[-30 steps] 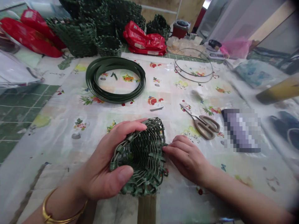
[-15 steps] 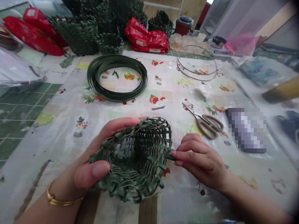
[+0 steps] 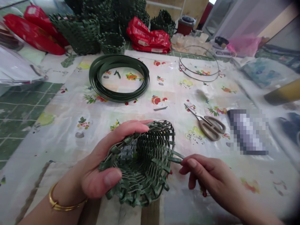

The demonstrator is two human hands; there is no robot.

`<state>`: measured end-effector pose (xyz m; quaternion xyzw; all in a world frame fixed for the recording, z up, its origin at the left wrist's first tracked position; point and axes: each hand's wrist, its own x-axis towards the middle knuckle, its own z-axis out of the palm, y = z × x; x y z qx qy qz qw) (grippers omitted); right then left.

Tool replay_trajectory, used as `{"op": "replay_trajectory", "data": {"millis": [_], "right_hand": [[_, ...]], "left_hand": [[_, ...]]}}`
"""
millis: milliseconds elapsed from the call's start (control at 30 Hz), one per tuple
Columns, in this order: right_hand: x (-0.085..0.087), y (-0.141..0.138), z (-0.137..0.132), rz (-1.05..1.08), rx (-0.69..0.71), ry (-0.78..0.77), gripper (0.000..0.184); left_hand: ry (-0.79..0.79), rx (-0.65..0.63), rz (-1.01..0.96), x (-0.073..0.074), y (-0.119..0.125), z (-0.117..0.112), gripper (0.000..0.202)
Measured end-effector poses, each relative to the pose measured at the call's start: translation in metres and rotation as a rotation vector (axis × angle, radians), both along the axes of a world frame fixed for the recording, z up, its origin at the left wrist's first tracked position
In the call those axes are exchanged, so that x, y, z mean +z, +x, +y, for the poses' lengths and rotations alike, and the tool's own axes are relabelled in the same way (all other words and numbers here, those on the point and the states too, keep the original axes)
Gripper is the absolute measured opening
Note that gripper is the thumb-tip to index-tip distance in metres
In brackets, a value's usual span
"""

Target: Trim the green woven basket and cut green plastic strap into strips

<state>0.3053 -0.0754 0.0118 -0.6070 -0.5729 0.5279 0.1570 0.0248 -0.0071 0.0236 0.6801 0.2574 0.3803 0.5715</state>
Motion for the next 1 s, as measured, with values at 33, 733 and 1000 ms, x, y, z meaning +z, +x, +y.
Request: {"op": "replay_trajectory", "data": {"millis": [33, 733, 1000], "right_hand": [[-0.002, -0.002, -0.003, 0.057, -0.035, -0.087, 0.044], [-0.03, -0.06, -0.025, 1.067, -0.565, -0.394, 0.026], [-0.024, -0.067, -0.026, 1.033, -0.589, -0.372, 0.03]], "left_hand": [[-0.014, 0.024, 0.021, 0.001, 0.0, -0.002, 0.051], [0.38, -0.058, 0.096, -0.018, -0.007, 0.01, 0.069], [0.418, -0.046, 0.128, -0.015, -0.005, 0.009, 0.07]]}}
